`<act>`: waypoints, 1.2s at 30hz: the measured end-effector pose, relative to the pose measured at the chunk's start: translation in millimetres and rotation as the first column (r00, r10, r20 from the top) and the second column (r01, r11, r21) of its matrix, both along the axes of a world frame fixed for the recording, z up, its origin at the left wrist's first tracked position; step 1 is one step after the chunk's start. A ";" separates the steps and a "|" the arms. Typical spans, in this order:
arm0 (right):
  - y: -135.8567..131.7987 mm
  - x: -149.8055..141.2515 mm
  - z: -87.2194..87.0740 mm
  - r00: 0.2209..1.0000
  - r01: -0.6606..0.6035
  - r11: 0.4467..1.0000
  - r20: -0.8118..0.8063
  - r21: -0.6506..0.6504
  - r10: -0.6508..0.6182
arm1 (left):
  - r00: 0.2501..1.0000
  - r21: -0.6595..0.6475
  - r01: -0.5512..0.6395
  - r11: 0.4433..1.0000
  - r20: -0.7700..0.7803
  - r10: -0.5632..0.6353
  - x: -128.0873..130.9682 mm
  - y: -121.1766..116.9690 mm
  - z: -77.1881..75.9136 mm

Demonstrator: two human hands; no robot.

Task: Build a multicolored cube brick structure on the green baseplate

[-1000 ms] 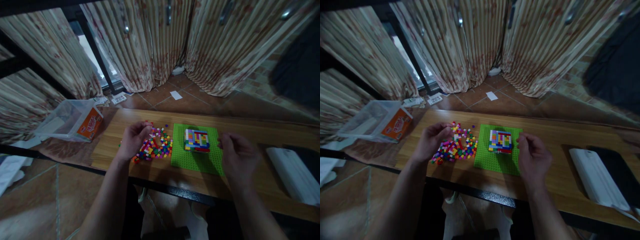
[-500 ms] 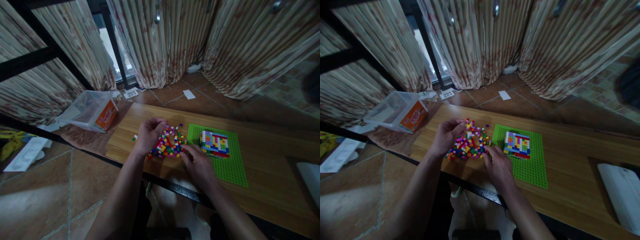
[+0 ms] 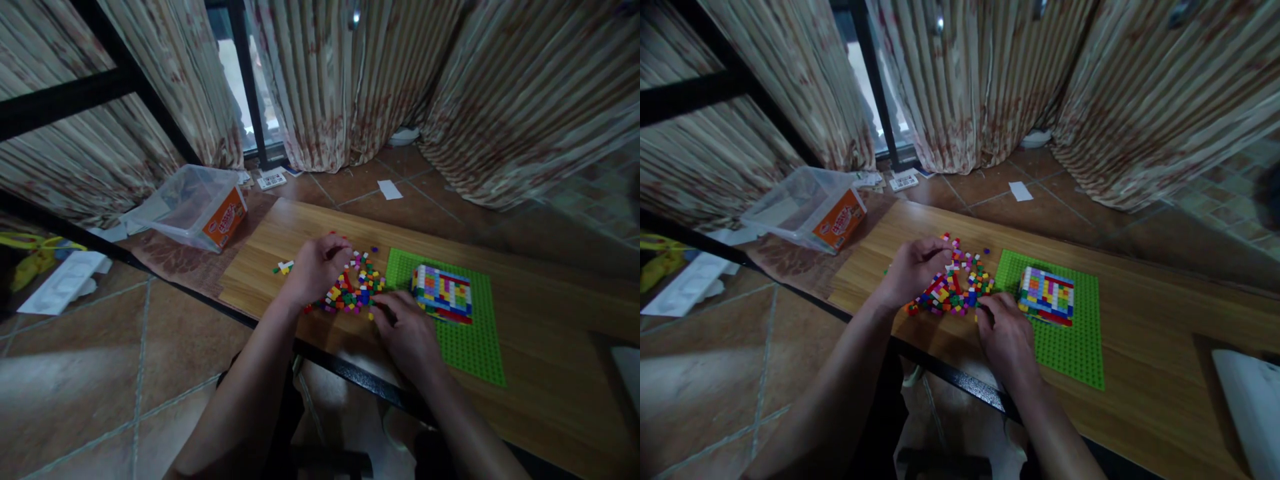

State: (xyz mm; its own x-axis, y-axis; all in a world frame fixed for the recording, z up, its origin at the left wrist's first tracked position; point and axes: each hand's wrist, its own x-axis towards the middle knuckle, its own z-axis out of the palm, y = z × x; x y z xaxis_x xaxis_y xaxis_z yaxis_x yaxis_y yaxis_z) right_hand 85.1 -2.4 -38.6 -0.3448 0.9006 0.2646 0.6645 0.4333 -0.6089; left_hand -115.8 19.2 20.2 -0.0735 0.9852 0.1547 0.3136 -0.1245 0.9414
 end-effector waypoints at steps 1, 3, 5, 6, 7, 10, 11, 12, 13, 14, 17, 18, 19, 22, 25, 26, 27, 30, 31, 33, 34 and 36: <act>-0.3 0.8 0.5 1.000 0.018 1.000 0.000 0.006 -0.018 | 0.998 -0.002 0.013 1.000 -0.069 -0.014 0.0 0.0 -0.9; -0.6 1.2 1.1 0.999 0.052 0.998 -0.003 0.033 -0.052 | 0.982 -0.017 0.038 0.999 -0.182 -0.040 1.0 -0.3 -2.7; -1.0 0.0 1.8 0.998 0.067 0.996 -0.019 0.060 -0.066 | 0.968 -0.028 0.050 0.998 -0.244 -0.055 2.7 -0.7 -4.6; -1.4 -1.1 2.2 0.998 0.063 0.996 -0.028 0.066 -0.061 | 0.963 -0.031 0.055 0.998 -0.264 -0.061 3.6 -0.9 -5.3; -1.9 -2.5 2.5 0.998 0.055 0.996 -0.032 0.067 -0.052 | 0.957 -0.033 0.062 0.998 -0.282 -0.069 4.3 -1.1 -5.9; -3.6 -6.7 2.3 1.000 0.008 0.999 -0.006 0.046 -0.008 | 0.942 -0.043 0.077 0.996 -0.323 -0.087 5.7 -2.0 -5.9; -3.9 -7.8 1.7 1.000 -0.001 0.999 0.013 0.037 0.000 | 0.939 -0.046 0.078 0.996 -0.332 -0.089 5.9 -2.3 -5.5; -4.1 -8.8 0.7 1.000 -0.001 1.000 0.029 0.031 0.001 | 0.937 -0.049 0.076 0.996 -0.338 -0.088 6.1 -2.8 -5.0; -3.9 -9.5 -0.5 0.999 0.003 1.000 0.042 0.028 -0.004 | 0.935 -0.053 0.073 0.996 -0.344 -0.087 6.2 -3.2 -4.4; -3.5 -10.0 -1.9 0.999 0.010 1.000 0.052 0.026 -0.011 | 0.931 -0.057 0.071 0.996 -0.354 -0.087 6.3 -3.6 -3.8; -1.1 -11.5 -5.8 0.997 0.034 0.999 0.065 0.035 -0.037 | 0.916 -0.072 0.080 0.994 -0.387 -0.102 6.6 -4.6 -1.9; -0.3 -12.1 -6.7 0.997 0.041 0.998 0.067 0.044 -0.044 | 0.912 -0.072 0.086 0.994 -0.395 -0.107 6.7 -4.8 -1.4; 0.5 -12.9 -7.4 0.996 0.048 0.997 0.069 0.055 -0.052 | 0.910 -0.068 0.092 0.994 -0.400 -0.111 6.8 -4.9 -0.9; 2.3 -14.8 -8.0 0.995 0.071 0.995 0.066 0.075 -0.076 | 0.907 -0.061 0.111 0.992 -0.402 -0.126 6.2 -4.7 -0.3; 3.8 -14.6 -7.7 0.995 0.093 0.994 0.041 0.064 -0.096 | 0.898 -0.075 0.112 0.991 -0.419 -0.133 3.9 -4.4 0.2; 4.3 -13.9 -7.6 0.995 0.098 0.993 0.029 0.063 -0.100 | 0.893 -0.078 0.104 0.992 -0.431 -0.127 2.5 -4.3 0.5; 4.7 -13.1 -7.6 0.995 0.101 0.993 0.018 0.063 -0.102 | 0.889 -0.078 0.093 0.993 -0.442 -0.118 0.9 -4.2 0.8; 5.5 -10.5 -7.2 0.995 0.101 0.993 -0.009 0.066 -0.100 | 0.888 -0.081 0.052 0.995 -0.451 -0.083 -5.4 -3.5 2.4; 5.5 -10.1 -6.9 0.995 0.100 0.993 -0.015 0.065 -0.099 | 0.891 -0.084 0.036 0.996 -0.448 -0.070 -7.7 -3.2 3.1; 5.0 -10.3 -6.4 0.996 0.087 0.994 -0.031 0.064 -0.085 | 0.899 -0.084 0.008 0.996 -0.436 -0.044 -12.3 -2.9 4.7; 4.6 -10.9 -6.3 0.996 0.078 0.995 -0.045 0.068 -0.075 | 0.903 -0.080 -0.005 0.997 -0.429 -0.030 -14.7 -2.9 5.6; 3.3 -12.9 -6.4 0.996 0.049 0.996 -0.083 0.076 -0.043 | 0.909 -0.073 -0.027 0.997 -0.416 -0.005 -19.8 -3.6 7.5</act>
State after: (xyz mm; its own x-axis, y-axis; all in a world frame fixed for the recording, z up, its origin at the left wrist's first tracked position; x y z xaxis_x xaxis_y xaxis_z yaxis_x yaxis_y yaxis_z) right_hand 72.2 0.9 -45.0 -0.2778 0.8905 0.3604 0.6343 0.4517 -0.6274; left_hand -135.6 15.7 27.8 -0.0295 0.9946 0.0991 0.6794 -0.0528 0.7319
